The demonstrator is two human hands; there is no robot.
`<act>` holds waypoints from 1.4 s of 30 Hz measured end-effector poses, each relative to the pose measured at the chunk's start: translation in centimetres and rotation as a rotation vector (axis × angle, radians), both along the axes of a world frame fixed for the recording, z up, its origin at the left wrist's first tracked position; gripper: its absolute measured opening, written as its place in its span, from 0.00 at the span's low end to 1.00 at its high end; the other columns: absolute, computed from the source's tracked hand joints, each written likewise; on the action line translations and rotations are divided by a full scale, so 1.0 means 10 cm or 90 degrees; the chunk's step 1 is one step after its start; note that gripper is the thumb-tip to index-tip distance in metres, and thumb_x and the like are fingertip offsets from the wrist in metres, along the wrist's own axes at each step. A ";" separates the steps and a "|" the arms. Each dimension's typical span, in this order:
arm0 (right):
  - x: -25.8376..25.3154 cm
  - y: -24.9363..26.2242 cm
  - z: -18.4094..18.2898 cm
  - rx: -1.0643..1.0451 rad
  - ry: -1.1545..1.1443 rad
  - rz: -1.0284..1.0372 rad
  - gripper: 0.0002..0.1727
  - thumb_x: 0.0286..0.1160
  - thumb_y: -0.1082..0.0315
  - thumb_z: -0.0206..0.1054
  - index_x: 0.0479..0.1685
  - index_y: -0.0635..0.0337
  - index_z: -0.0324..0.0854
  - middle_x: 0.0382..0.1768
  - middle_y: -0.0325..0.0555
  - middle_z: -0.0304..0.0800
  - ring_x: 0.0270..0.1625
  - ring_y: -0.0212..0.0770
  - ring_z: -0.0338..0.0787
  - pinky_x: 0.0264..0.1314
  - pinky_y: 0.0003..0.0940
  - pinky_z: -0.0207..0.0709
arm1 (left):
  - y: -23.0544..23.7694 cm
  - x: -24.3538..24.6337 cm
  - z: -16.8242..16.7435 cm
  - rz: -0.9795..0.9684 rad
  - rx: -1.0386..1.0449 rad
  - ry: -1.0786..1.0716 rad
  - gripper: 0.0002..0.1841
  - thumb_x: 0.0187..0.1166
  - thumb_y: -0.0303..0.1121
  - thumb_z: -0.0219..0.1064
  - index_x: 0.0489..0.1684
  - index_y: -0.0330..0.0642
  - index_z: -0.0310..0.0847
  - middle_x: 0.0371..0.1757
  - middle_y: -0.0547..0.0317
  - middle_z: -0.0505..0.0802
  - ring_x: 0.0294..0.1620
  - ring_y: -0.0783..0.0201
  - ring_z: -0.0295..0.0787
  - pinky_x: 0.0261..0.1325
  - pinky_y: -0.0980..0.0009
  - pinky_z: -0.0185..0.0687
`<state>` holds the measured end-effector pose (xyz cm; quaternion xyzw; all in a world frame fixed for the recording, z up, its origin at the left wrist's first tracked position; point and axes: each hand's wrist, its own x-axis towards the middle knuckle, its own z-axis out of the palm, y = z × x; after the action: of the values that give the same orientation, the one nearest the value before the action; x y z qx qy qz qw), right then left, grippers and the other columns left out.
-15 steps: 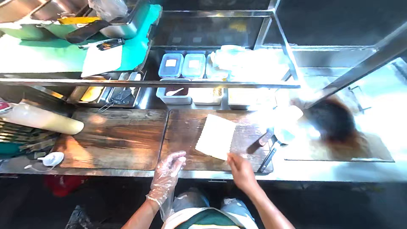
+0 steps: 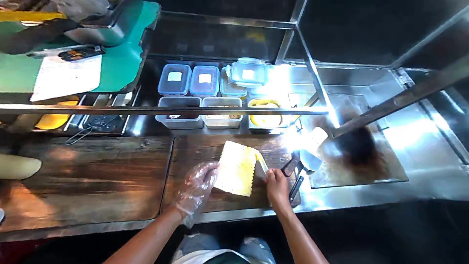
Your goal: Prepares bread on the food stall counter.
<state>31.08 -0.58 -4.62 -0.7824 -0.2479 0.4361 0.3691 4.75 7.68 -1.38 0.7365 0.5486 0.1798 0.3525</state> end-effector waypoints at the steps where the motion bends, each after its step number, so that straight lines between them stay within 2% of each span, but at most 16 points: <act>1: -0.05 -0.20 0.05 0.046 0.066 -0.005 0.17 0.92 0.61 0.52 0.59 0.66 0.79 0.33 0.48 0.87 0.22 0.39 0.79 0.24 0.37 0.76 | 0.19 0.10 -0.05 -0.040 0.010 0.027 0.17 0.86 0.41 0.64 0.68 0.51 0.87 0.66 0.58 0.91 0.68 0.62 0.86 0.76 0.56 0.79; 5: -0.61 -0.86 0.19 0.076 0.308 -0.026 0.19 0.95 0.58 0.44 0.64 0.65 0.68 0.47 0.55 0.93 0.29 0.45 0.92 0.27 0.39 0.87 | 0.99 0.53 -0.45 -0.200 -0.037 0.080 0.24 0.89 0.50 0.57 0.82 0.58 0.75 0.83 0.61 0.80 0.85 0.57 0.72 0.87 0.49 0.64; 8: -0.98 -0.82 0.15 0.051 0.351 -0.174 0.19 0.95 0.58 0.45 0.70 0.64 0.64 0.64 0.62 0.87 0.51 0.60 0.96 0.40 0.53 0.94 | 1.20 0.58 -0.64 -0.219 -0.131 0.069 0.22 0.91 0.51 0.53 0.76 0.58 0.82 0.74 0.59 0.87 0.78 0.58 0.80 0.84 0.48 0.69; 10: -1.01 -0.51 0.15 0.051 0.306 -0.249 0.21 0.95 0.59 0.47 0.75 0.64 0.62 0.62 0.62 0.83 0.50 0.60 0.95 0.40 0.55 0.94 | 1.13 0.36 -0.55 -0.149 -0.176 0.038 0.20 0.93 0.47 0.53 0.75 0.55 0.83 0.74 0.58 0.88 0.77 0.58 0.81 0.84 0.49 0.69; 13: -0.64 0.02 0.17 0.057 0.084 -0.118 0.20 0.96 0.62 0.45 0.74 0.68 0.64 0.57 0.62 0.86 0.42 0.52 0.96 0.42 0.48 0.94 | 0.48 -0.23 -0.45 0.013 -0.153 0.007 0.23 0.94 0.47 0.48 0.81 0.59 0.76 0.79 0.64 0.83 0.81 0.63 0.77 0.86 0.51 0.67; 15: -0.13 0.33 0.19 0.097 -0.164 0.064 0.20 0.95 0.60 0.44 0.72 0.65 0.68 0.50 0.55 0.92 0.34 0.47 0.95 0.38 0.47 0.92 | -0.21 -0.43 -0.29 0.097 -0.231 -0.070 0.24 0.93 0.46 0.51 0.82 0.49 0.74 0.77 0.56 0.85 0.78 0.61 0.80 0.83 0.54 0.72; 18: 0.53 1.03 0.41 0.059 -0.462 0.213 0.23 0.94 0.57 0.45 0.72 0.63 0.74 0.41 0.59 0.91 0.37 0.59 0.92 0.38 0.63 0.85 | -0.98 -0.50 -0.13 0.149 -0.406 -0.245 0.22 0.88 0.42 0.58 0.74 0.42 0.81 0.68 0.55 0.91 0.66 0.62 0.90 0.72 0.60 0.86; 20: 0.76 1.54 0.53 -0.092 -0.523 0.278 0.23 0.93 0.54 0.47 0.73 0.54 0.77 0.50 0.65 0.92 0.51 0.69 0.92 0.49 0.75 0.80 | -0.98 -0.45 -0.05 0.194 -0.390 -0.255 0.20 0.88 0.41 0.60 0.73 0.43 0.81 0.68 0.57 0.91 0.68 0.64 0.88 0.75 0.63 0.84; 24: 0.93 1.92 0.34 -0.176 -0.616 0.356 0.24 0.89 0.52 0.51 0.61 0.59 0.87 0.58 0.69 0.90 0.62 0.73 0.88 0.57 0.78 0.75 | -0.35 -0.37 -0.20 0.203 -0.157 -0.120 0.24 0.89 0.46 0.57 0.79 0.47 0.77 0.72 0.56 0.88 0.73 0.61 0.84 0.79 0.56 0.78; 28: 0.86 1.84 0.28 -0.092 -0.457 0.369 0.20 0.92 0.54 0.52 0.62 0.55 0.85 0.53 0.58 0.92 0.57 0.59 0.91 0.61 0.68 0.80 | 0.31 -0.37 -0.40 0.102 -0.166 -0.016 0.26 0.91 0.54 0.51 0.84 0.60 0.72 0.81 0.63 0.82 0.81 0.60 0.77 0.85 0.48 0.67; 30: 0.86 1.80 0.31 -0.069 -0.450 0.339 0.19 0.91 0.57 0.54 0.61 0.58 0.86 0.49 0.61 0.93 0.52 0.61 0.92 0.58 0.69 0.80 | 0.41 -0.36 -0.48 0.080 -0.220 -0.019 0.25 0.92 0.55 0.49 0.82 0.61 0.75 0.77 0.64 0.85 0.79 0.60 0.79 0.84 0.46 0.68; 32: 0.88 1.80 0.29 -0.094 -0.446 0.324 0.18 0.91 0.59 0.54 0.61 0.59 0.85 0.48 0.62 0.92 0.51 0.63 0.92 0.55 0.71 0.79 | 0.36 -0.34 -0.48 0.081 -0.245 -0.030 0.23 0.92 0.54 0.49 0.79 0.61 0.78 0.74 0.65 0.88 0.75 0.62 0.82 0.82 0.48 0.71; 34: 0.85 1.80 0.27 -0.073 -0.368 0.313 0.17 0.91 0.59 0.56 0.59 0.59 0.85 0.45 0.56 0.92 0.41 0.52 0.90 0.48 0.58 0.83 | 0.25 -0.34 -0.45 0.087 -0.245 -0.029 0.22 0.92 0.54 0.52 0.76 0.61 0.80 0.70 0.64 0.90 0.72 0.63 0.85 0.80 0.49 0.74; 36: 0.80 1.80 0.28 -0.056 -0.296 0.263 0.16 0.90 0.58 0.57 0.59 0.59 0.85 0.36 0.51 0.87 0.29 0.42 0.80 0.34 0.46 0.76 | 0.07 -0.34 -0.44 0.108 -0.255 -0.062 0.21 0.91 0.52 0.54 0.75 0.61 0.82 0.69 0.64 0.91 0.70 0.65 0.86 0.79 0.51 0.76; 38: 0.79 1.81 0.27 -0.077 -0.279 0.238 0.17 0.90 0.60 0.57 0.62 0.59 0.84 0.39 0.54 0.89 0.32 0.46 0.84 0.39 0.51 0.80 | -0.14 -0.34 -0.45 0.140 -0.261 -0.117 0.19 0.91 0.48 0.56 0.73 0.56 0.83 0.67 0.64 0.92 0.69 0.66 0.87 0.77 0.53 0.77; 42: 0.63 1.75 0.34 -0.034 -0.034 0.137 0.16 0.92 0.59 0.55 0.64 0.55 0.80 0.21 0.36 0.75 0.12 0.27 0.61 0.13 0.23 0.56 | -0.46 -0.35 -0.53 0.226 -0.278 -0.279 0.18 0.90 0.44 0.59 0.69 0.51 0.86 0.66 0.65 0.92 0.69 0.69 0.86 0.77 0.60 0.79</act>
<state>37.39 16.90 -1.25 -0.7719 -0.3288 0.4588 0.2923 1.25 3.13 -6.72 0.4809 0.6047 0.2706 0.5743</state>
